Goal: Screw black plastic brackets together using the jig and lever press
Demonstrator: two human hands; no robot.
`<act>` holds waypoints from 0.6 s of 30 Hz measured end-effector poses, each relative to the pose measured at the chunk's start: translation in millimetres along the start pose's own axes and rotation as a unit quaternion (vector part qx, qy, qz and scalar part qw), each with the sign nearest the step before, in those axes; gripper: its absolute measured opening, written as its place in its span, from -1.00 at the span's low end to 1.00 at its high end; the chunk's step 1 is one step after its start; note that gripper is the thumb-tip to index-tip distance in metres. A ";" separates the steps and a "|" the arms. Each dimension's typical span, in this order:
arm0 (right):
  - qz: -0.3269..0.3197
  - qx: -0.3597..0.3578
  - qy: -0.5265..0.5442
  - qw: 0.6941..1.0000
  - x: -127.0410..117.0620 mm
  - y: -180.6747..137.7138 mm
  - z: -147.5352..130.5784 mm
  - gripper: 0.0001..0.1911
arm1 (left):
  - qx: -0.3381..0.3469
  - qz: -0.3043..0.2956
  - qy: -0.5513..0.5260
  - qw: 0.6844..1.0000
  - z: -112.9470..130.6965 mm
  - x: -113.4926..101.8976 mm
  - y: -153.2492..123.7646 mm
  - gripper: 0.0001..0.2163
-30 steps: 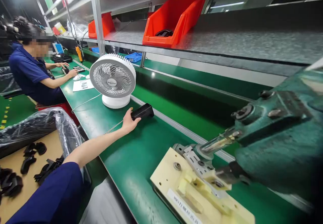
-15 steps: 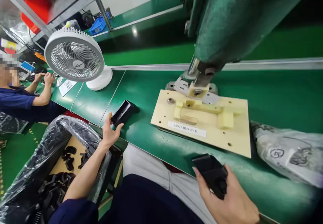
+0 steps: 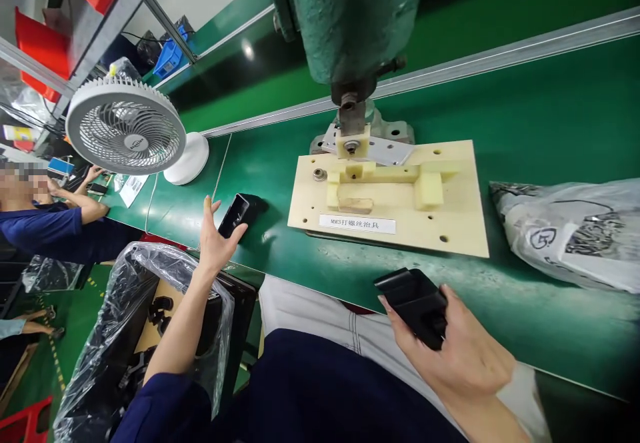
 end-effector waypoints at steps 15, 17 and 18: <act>0.125 -0.089 0.021 0.988 -6.1 26.9 -11.7 -0.20 | -0.038 -0.012 -0.075 0.996 32.6 21.2 37.4 -0.39; 0.130 -0.091 0.025 0.987 -5.4 27.7 -12.3 -0.20 | -0.041 -0.012 -0.076 0.996 32.4 21.5 39.6 -0.42; 0.133 -0.090 0.027 0.987 -4.7 27.3 -12.3 -0.19 | -0.043 -0.014 -0.077 0.996 32.2 21.6 40.6 -0.43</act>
Point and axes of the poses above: each hand's wrist, its own y-axis towards the middle knuckle, its own x-axis out of the palm, z = x × y, the point moved 1 cm from there along y, towards the middle knuckle, and after that the axes turned 9 degrees about y, right-handed, at the moved point
